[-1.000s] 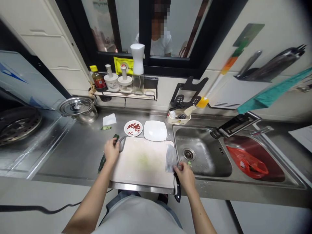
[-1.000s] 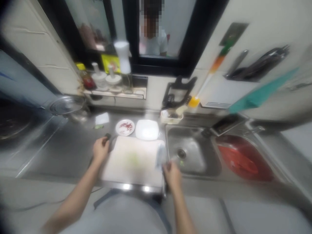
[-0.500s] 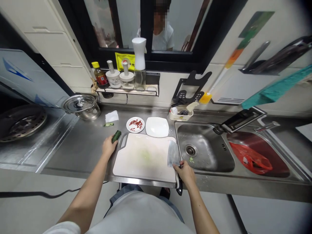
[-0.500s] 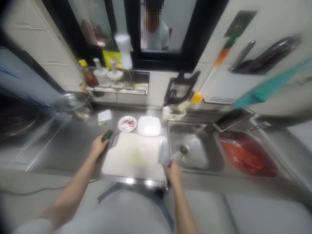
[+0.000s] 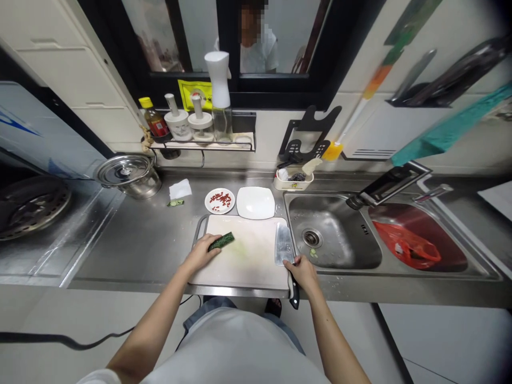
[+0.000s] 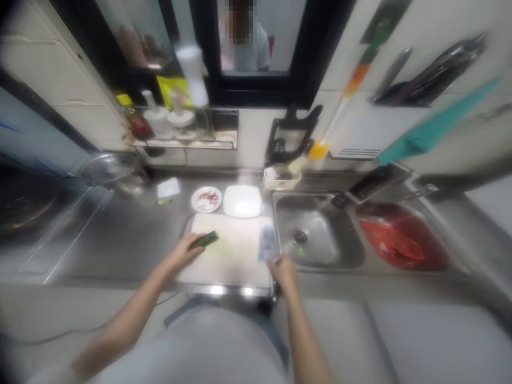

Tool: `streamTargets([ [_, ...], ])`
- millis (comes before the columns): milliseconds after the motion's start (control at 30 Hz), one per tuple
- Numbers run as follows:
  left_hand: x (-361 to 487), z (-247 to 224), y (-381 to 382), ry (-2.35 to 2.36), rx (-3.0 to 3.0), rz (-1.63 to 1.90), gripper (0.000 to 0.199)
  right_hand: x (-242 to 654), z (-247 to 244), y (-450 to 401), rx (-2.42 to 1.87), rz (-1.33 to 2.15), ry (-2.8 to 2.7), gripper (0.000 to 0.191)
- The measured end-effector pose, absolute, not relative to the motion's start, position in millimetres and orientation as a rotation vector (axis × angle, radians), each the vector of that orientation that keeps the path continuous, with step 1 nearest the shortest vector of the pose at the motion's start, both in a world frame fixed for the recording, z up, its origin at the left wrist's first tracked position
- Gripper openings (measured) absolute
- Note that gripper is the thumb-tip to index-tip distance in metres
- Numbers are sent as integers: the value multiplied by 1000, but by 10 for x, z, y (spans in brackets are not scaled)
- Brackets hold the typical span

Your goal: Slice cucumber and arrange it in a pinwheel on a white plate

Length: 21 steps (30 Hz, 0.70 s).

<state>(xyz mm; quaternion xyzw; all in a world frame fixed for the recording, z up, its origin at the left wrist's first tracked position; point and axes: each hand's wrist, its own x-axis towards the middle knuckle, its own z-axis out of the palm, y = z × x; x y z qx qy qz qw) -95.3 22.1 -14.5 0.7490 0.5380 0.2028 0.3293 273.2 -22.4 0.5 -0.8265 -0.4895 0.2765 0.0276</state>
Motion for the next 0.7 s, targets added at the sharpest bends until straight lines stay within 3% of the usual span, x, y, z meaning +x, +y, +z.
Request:
streamTargets([
  [500,-794,-168,132,1448,2121,347,44,2648,33,-274,-2463,824,-1395,22],
  [700,-830,-226,158,1374,2234,345,50,2499,62,-288,-2308,988,-1372,18],
])
